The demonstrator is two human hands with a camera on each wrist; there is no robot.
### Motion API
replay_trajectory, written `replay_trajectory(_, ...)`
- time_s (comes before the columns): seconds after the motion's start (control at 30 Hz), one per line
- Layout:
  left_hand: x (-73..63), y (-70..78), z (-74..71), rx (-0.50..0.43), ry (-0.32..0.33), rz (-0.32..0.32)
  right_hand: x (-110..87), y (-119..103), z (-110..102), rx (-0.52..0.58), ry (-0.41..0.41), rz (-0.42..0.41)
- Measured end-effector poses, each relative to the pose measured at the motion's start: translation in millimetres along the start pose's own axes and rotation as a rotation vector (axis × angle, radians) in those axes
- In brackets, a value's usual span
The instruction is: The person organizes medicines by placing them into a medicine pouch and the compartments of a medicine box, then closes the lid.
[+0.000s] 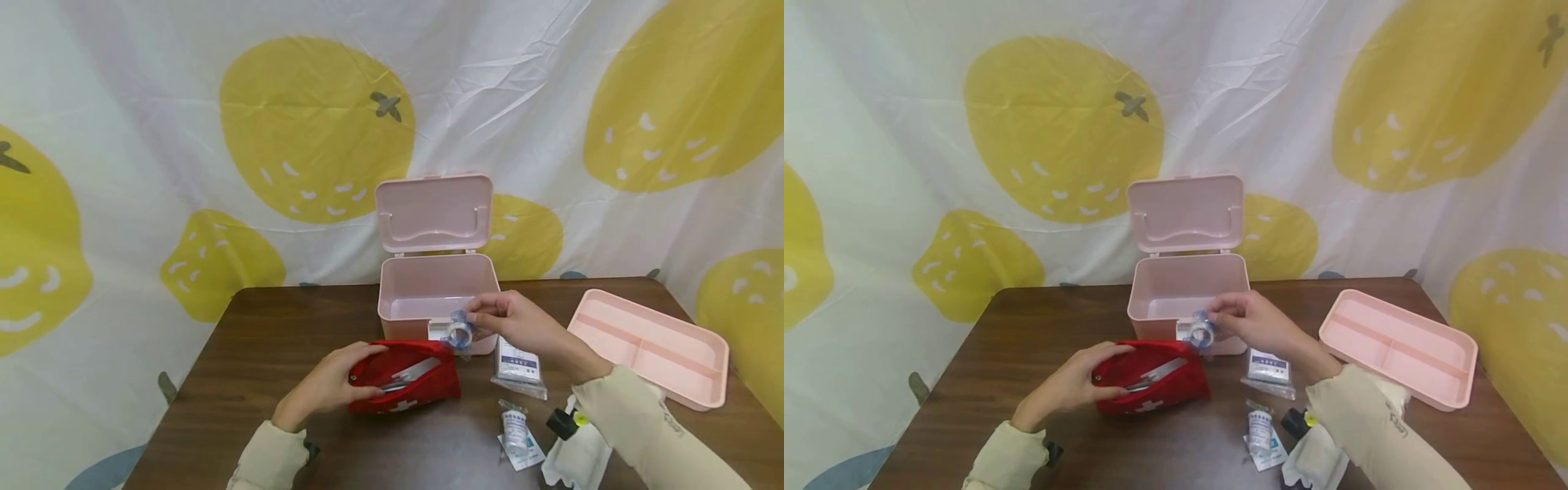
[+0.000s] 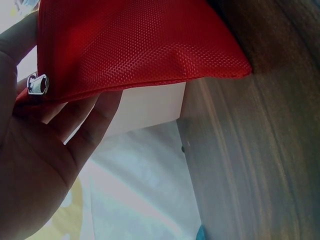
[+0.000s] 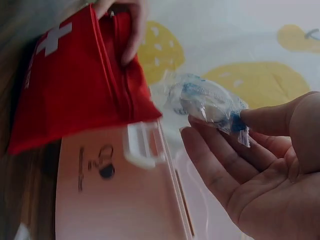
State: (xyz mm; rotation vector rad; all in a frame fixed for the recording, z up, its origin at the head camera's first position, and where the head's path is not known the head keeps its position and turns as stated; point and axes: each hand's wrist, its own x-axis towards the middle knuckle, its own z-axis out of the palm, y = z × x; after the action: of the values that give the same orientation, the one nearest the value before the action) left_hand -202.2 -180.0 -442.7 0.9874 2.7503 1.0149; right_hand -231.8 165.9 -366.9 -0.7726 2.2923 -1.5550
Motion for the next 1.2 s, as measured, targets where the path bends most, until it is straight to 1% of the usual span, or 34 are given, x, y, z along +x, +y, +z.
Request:
replay_trajectory(0.1, -0.3, -0.3, -0.3, -0.004, 0.001, 0.008, 9.8, -3, 13, 0.051, -0.032, -0.006)
replay_trajectory(0.17, -0.2, -0.8, -0.2, -0.001, 0.003, 0.019, 15.5, -6, 22, 0.038, -0.036, -0.018)
replay_trajectory(0.4, 1.0, -1.0, 0.0, 0.002, 0.001, 0.037, 31.0, -11, 51, -0.153, -0.034, -0.127)
replay_trajectory(0.6, 1.7, -1.6, 1.2, 0.005, 0.006, 0.058, 36.9, -11, 70, -0.287, -0.008, -0.165)
replay_trajectory(0.8, 1.5, -1.7, 1.3, 0.004, 0.013, 0.059, 39.1, -9, 82, -0.384, -0.007, -0.203)
replay_trajectory(0.97, 1.1, -2.2, 0.7, -0.005, 0.014, 0.053, 40.1, -9, 91, -0.476, 0.003, -0.217)
replay_trajectory(1.1, 0.6, -2.6, 0.4, -0.004, 0.017, 0.055, 41.4, -9, 99, -0.521, 0.014, -0.226)
replay_trajectory(1.2, 0.3, -2.4, 0.2, 0.003, 0.025, 0.063, 42.6, -7, 107, -0.543, 0.019, -0.248)
